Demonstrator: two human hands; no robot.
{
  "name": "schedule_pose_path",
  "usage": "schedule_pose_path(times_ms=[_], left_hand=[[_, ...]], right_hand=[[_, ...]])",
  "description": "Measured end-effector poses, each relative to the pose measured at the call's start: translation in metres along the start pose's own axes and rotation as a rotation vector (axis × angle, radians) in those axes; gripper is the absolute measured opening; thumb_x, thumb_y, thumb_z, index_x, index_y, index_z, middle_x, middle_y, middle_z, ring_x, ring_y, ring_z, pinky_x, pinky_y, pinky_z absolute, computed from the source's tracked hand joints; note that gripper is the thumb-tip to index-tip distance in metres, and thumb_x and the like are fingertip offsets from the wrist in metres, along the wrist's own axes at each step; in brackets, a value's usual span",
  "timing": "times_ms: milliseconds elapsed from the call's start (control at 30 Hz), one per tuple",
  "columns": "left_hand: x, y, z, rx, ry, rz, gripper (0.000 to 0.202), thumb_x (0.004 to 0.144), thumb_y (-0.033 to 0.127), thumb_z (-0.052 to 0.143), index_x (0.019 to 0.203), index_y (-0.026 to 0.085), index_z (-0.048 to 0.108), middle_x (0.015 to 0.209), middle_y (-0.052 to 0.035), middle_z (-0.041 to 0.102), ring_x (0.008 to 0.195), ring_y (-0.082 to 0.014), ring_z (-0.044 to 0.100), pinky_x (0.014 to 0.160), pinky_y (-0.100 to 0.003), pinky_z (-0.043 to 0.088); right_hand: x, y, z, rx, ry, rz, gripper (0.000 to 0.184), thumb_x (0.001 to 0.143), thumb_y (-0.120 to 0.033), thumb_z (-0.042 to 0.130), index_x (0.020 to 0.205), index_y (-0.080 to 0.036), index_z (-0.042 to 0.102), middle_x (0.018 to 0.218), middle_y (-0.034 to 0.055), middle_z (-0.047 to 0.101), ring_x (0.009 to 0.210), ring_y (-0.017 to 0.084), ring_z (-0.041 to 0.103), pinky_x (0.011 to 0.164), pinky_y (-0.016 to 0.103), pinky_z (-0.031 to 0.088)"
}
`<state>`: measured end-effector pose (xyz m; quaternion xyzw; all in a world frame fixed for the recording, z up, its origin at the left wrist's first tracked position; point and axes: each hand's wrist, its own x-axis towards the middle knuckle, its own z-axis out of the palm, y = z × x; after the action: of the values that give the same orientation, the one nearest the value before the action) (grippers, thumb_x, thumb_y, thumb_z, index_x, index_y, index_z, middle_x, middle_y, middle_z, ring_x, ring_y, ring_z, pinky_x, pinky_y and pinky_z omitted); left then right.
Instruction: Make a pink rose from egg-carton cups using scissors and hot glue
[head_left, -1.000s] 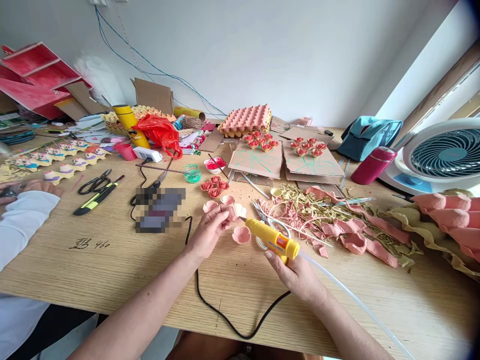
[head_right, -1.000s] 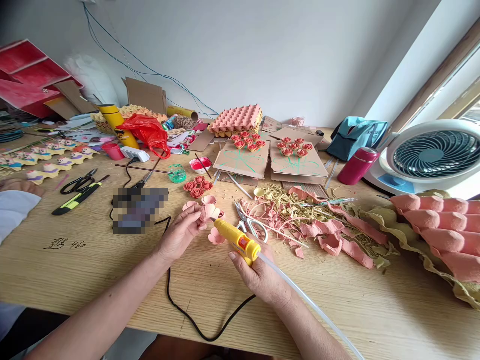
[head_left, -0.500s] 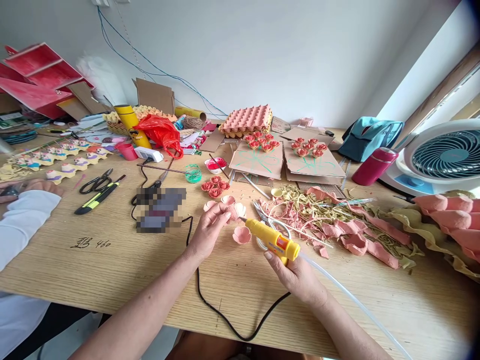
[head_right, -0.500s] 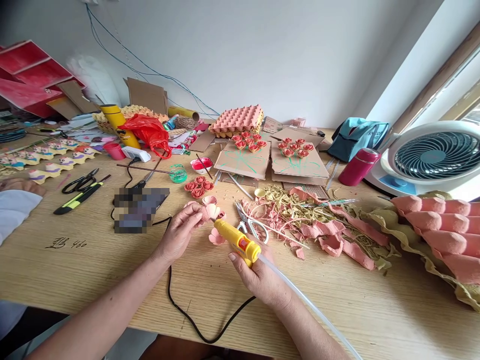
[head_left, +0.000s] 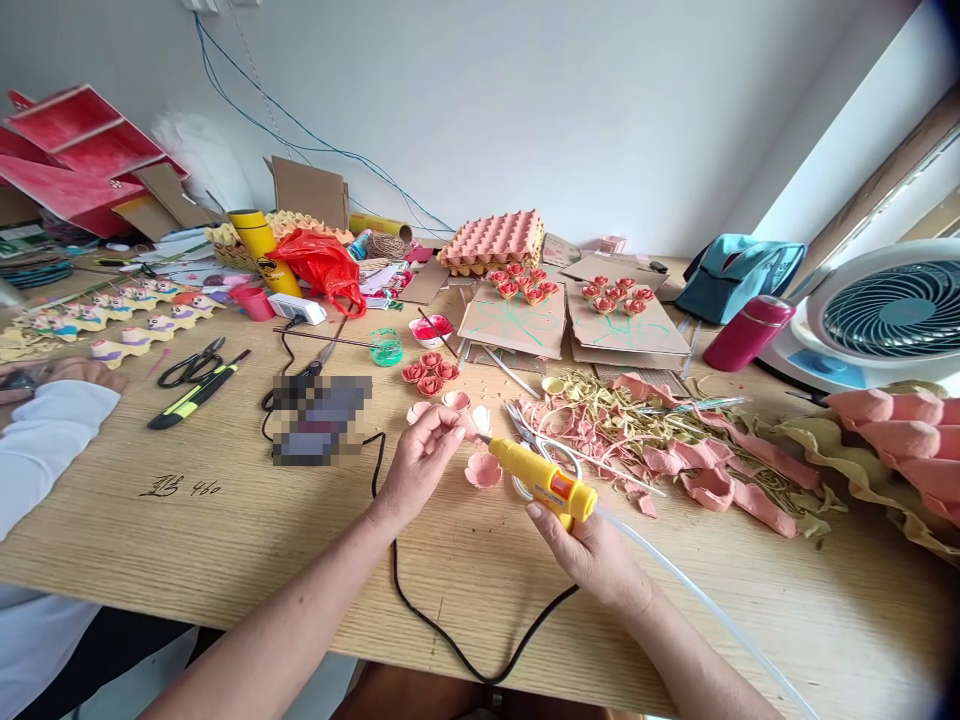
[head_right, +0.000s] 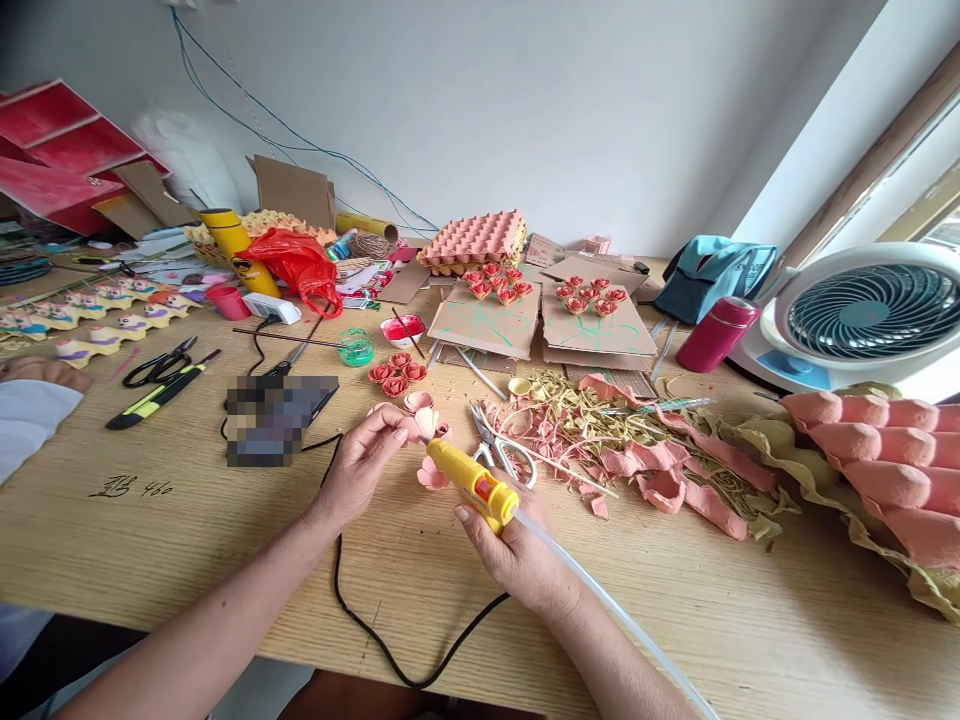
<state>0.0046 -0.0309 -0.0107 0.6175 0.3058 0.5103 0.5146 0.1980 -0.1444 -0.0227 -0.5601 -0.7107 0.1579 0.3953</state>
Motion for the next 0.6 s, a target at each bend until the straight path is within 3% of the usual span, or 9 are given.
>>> schedule_pose_path(times_ms=[300,467,600], left_hand=[[0.002,-0.002,-0.003,-0.039,0.02,-0.004,0.014,0.084,0.031,0.073,0.076,0.019,0.072,0.081,-0.0044,0.066,0.085,-0.0198,0.059,0.088,-0.028,0.042],[0.003,-0.008,-0.005,-0.091,0.023,-0.035,0.018,0.084,0.033,0.074,0.074,0.019,0.072,0.082,-0.004,0.064,0.087,-0.019,0.057,0.081,-0.025,0.04],[0.004,-0.011,-0.006,-0.131,0.019,-0.057,0.02,0.084,0.034,0.074,0.073,0.018,0.07,0.076,-0.001,0.059,0.074,-0.015,0.049,0.072,-0.025,0.038]], right_hand=[[0.0,0.003,-0.002,0.008,-0.003,-0.008,0.036,0.101,-0.043,0.041,0.09,-0.02,0.066,0.083,0.0067,0.069,0.077,0.021,0.066,0.075,0.032,0.056],[0.001,0.003,-0.002,0.008,0.025,0.025,0.038,0.101,-0.047,0.042,0.081,-0.021,0.06,0.075,0.0037,0.064,0.07,0.019,0.061,0.074,0.033,0.056],[-0.001,0.007,-0.001,0.004,0.014,0.008,0.039,0.102,-0.047,0.041,0.079,-0.02,0.058,0.073,0.0031,0.061,0.069,0.018,0.059,0.072,0.032,0.054]])
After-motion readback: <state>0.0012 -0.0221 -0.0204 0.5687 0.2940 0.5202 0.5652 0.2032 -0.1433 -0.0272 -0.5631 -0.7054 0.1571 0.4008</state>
